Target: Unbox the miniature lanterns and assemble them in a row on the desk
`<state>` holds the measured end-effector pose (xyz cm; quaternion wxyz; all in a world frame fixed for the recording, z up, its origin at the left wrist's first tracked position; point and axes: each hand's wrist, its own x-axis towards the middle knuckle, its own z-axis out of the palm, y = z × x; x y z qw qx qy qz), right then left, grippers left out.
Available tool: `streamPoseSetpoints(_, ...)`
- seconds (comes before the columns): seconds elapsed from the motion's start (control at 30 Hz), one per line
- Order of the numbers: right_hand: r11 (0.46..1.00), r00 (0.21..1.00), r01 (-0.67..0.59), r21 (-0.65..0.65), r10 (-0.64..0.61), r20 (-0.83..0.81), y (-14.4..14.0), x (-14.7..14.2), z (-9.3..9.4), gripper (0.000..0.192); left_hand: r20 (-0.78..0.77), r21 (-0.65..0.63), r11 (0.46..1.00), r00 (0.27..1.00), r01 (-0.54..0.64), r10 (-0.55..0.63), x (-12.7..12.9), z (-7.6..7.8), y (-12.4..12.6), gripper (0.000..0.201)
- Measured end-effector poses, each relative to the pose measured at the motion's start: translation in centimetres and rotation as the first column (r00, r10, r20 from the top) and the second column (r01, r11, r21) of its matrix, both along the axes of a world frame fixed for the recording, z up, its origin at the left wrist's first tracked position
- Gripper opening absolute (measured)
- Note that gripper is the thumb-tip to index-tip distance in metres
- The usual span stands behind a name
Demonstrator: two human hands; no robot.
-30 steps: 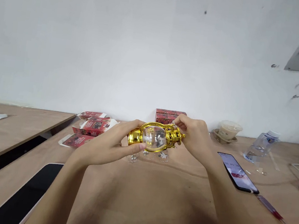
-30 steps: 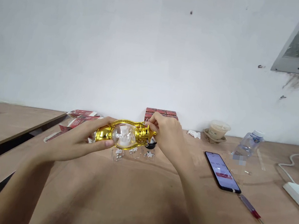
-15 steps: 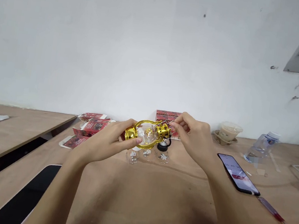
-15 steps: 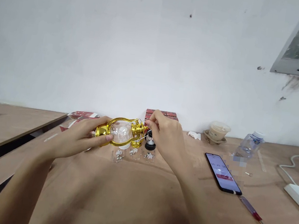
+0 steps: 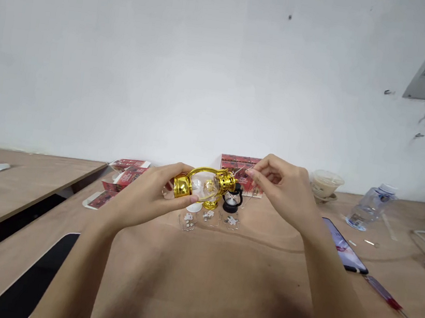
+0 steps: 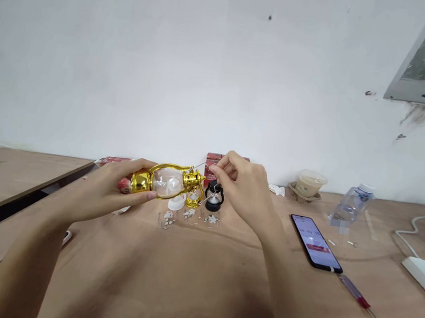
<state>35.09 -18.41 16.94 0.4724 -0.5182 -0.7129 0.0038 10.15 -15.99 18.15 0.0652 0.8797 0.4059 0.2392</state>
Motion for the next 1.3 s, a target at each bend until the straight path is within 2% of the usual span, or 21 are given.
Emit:
streamPoseSetpoints(0.1,0.993,0.993,0.062,-0.1,-0.051,0.105,0.6,1.4,0.1,0.02,-0.009,0.016,0.999,0.999,-0.039,0.039,-0.5,-0.3,0.3,0.048)
streamPoseSetpoints(0.2,0.95,0.954,0.155,-0.269,-0.073,0.291,2.2,2.7,-0.8,0.018,-0.024,0.033,0.998,0.998,-0.049,0.049,-1.0,-0.6,0.6,0.052)
streamPoseSetpoints(0.27,0.896,0.906,0.236,-0.378,-0.062,0.419,3.8,3.4,-2.0,0.014,-0.025,0.045,0.998,0.999,-0.041,0.042,-1.2,-0.7,0.7,0.054)
streamPoseSetpoints(0.37,0.784,0.835,0.316,-0.534,0.037,0.549,6.2,4.0,-3.9,0.009,-0.029,0.063,0.997,0.998,-0.048,0.05,-1.3,-0.6,0.6,0.056)
streamPoseSetpoints(0.43,0.736,0.811,0.345,-0.582,0.078,0.58,7.4,4.1,-4.9,0.011,-0.024,0.059,0.996,0.998,-0.061,0.062,-1.3,-0.5,0.5,0.057)
streamPoseSetpoints(0.6,0.687,0.785,0.354,-0.634,0.151,0.601,9.1,3.8,-7.0,0.026,0.017,0.026,0.998,0.998,-0.055,0.055,-1.5,-0.3,0.2,0.058)
streamPoseSetpoints(0.67,0.649,0.779,0.345,-0.678,0.206,0.593,9.5,3.7,-7.8,0.03,0.016,0.033,0.998,0.998,-0.06,0.059,-1.6,-0.3,0.2,0.057)
streamPoseSetpoints(0.8,0.536,0.772,0.34,-0.773,0.31,0.554,10.2,3.8,-9.0,0.024,0.012,0.045,0.996,0.997,-0.075,0.074,-1.7,-0.1,0.0,0.056)
streamPoseSetpoints(0.87,0.497,0.771,0.351,-0.794,0.327,0.546,10.4,3.8,-9.1,0.02,0.018,0.044,0.997,0.997,-0.07,0.069,-1.7,-0.1,0.0,0.057)
streamPoseSetpoints(0.97,0.506,0.762,0.389,-0.77,0.293,0.577,10.3,3.9,-8.5,0.016,0.028,0.041,0.997,0.998,-0.063,0.062,-1.7,-0.1,0.1,0.059)
streamPoseSetpoints(1.17,0.621,0.75,0.461,-0.633,0.108,0.652,9.3,3.6,-6.7,0.011,0.041,0.047,0.998,0.999,-0.037,0.035,-1.8,-0.2,0.3,0.056)
streamPoseSetpoints(1.3,0.675,0.754,0.478,-0.562,0.014,0.657,8.9,3.6,-6.6,0.012,0.037,0.06,0.998,0.999,-0.02,0.017,-2.1,-0.3,0.3,0.056)
